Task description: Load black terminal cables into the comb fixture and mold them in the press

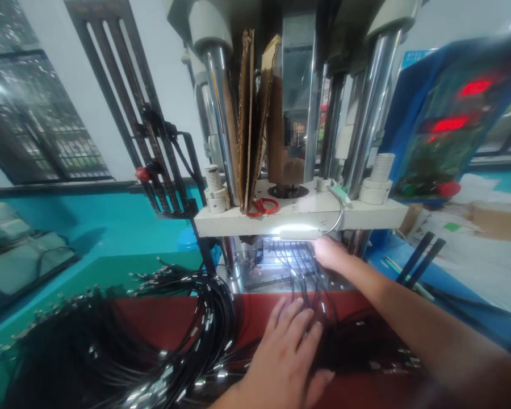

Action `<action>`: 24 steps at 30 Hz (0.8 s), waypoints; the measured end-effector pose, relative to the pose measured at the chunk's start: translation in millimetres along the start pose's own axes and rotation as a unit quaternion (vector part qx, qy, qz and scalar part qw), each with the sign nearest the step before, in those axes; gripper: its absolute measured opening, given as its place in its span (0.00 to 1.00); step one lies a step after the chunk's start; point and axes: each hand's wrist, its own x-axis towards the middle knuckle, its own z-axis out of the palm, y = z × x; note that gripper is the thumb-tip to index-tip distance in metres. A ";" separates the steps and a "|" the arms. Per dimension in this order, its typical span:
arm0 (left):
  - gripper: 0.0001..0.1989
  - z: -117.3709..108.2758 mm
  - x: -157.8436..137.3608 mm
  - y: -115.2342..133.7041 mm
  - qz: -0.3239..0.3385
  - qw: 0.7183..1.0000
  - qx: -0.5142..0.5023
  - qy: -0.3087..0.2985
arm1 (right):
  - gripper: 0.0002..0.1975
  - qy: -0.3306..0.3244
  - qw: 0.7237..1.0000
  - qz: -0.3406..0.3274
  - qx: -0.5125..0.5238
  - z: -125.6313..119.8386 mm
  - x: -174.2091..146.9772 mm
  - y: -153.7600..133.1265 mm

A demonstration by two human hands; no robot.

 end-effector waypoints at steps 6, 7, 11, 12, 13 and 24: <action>0.26 3.2 -2.3 -2.9 -0.005 1.000 -0.006 0.009 | 0.14 -0.009 1.000 0.015 -0.009 4.4 1.9 -2.7; 0.25 3.4 -2.2 -3.0 -0.012 1.000 -0.008 0.009 | 0.14 -0.011 1.000 0.021 -0.011 3.9 2.9 -3.5; 0.23 1.7 -0.7 -1.4 -0.032 0.999 -0.024 0.011 | 0.15 -0.011 1.000 0.019 -0.011 -0.3 4.6 -7.4; 0.23 1.0 -0.3 -0.9 -0.033 0.999 -0.025 0.013 | 0.15 -0.008 1.000 0.013 -0.011 -1.4 4.1 -8.5; 0.23 0.4 0.0 -0.4 -0.034 0.999 -0.026 0.014 | 0.15 -0.003 1.000 0.005 -0.011 -2.2 3.2 -9.7; 0.21 2.7 0.1 -1.9 -0.058 0.997 -0.037 0.018 | 0.15 0.024 0.998 -0.052 -0.014 5.2 4.2 -16.7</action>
